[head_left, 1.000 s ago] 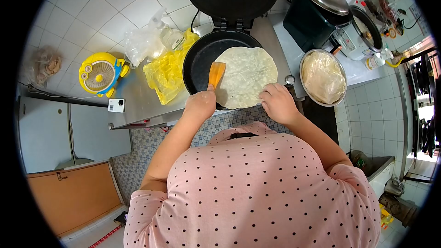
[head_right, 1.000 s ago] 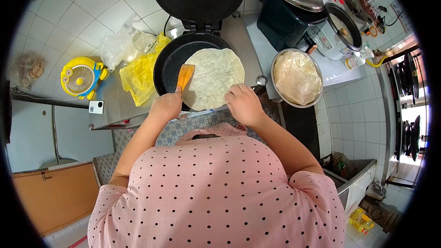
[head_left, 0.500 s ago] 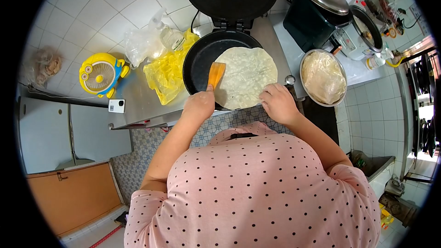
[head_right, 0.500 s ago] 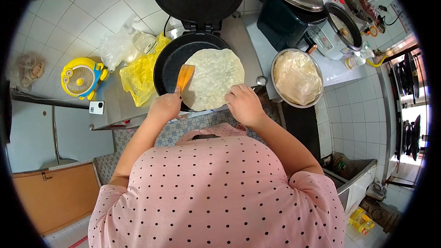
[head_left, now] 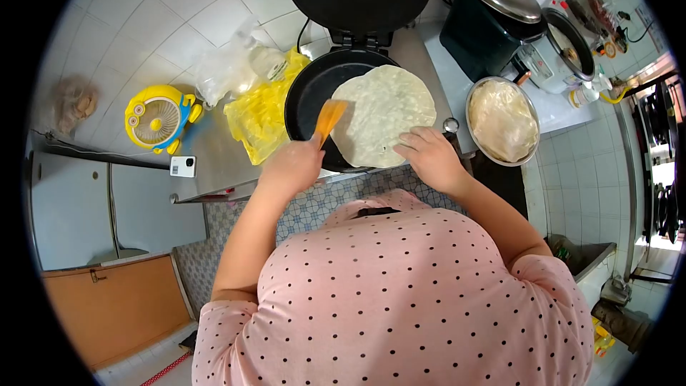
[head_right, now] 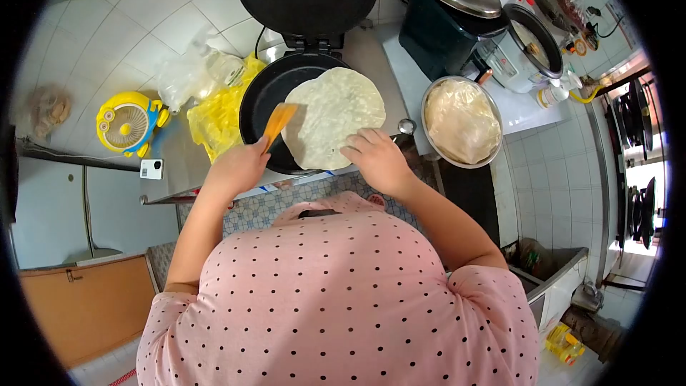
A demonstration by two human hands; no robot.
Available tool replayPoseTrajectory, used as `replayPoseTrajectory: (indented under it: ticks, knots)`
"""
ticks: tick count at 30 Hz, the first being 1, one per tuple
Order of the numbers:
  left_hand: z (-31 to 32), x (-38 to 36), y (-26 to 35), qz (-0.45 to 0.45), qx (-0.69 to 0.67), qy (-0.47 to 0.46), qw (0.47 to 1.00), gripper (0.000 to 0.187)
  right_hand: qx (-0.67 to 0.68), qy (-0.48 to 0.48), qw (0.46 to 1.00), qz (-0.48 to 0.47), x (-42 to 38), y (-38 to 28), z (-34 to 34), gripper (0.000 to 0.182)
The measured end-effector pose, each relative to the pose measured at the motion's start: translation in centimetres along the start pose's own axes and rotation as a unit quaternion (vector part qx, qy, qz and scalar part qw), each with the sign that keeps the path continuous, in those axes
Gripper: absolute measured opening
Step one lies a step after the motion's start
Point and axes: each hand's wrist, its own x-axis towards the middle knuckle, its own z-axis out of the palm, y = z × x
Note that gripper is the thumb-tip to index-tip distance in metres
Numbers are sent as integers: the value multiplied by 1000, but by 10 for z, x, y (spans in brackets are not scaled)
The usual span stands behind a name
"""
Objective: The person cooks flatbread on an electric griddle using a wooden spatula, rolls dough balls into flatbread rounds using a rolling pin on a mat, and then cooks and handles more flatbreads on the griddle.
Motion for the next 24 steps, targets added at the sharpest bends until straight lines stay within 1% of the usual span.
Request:
replayPoseTrajectory:
  ticks: [1,3,5,8,11,14,20,24]
  knots:
    - [4,8,3,3,-3,21,1000,32,9,3,1000,7,0,-1,4,28]
    - [17,24,6,-13,24,8,1000,34,28,8,999,23,-1,0,9,24]
    - [29,32,8,-14,34,2,999,36,70,25,997,15,-5,2,9,22]
    - [41,29,9,-16,9,-22,1000,39,96,42,995,9,-13,9,6,21]
    - [61,32,4,-38,31,-62,997,47,91,49,995,15,-15,11,4,21]
    - [45,27,14,-34,29,-79,996,44,82,48,995,20,-14,9,4,21]
    - [43,29,16,-28,35,-99,994,47,65,32,997,13,-12,10,3,20]
    - [51,32,12,-32,49,-98,993,54,73,30,997,19,-13,8,1,19]
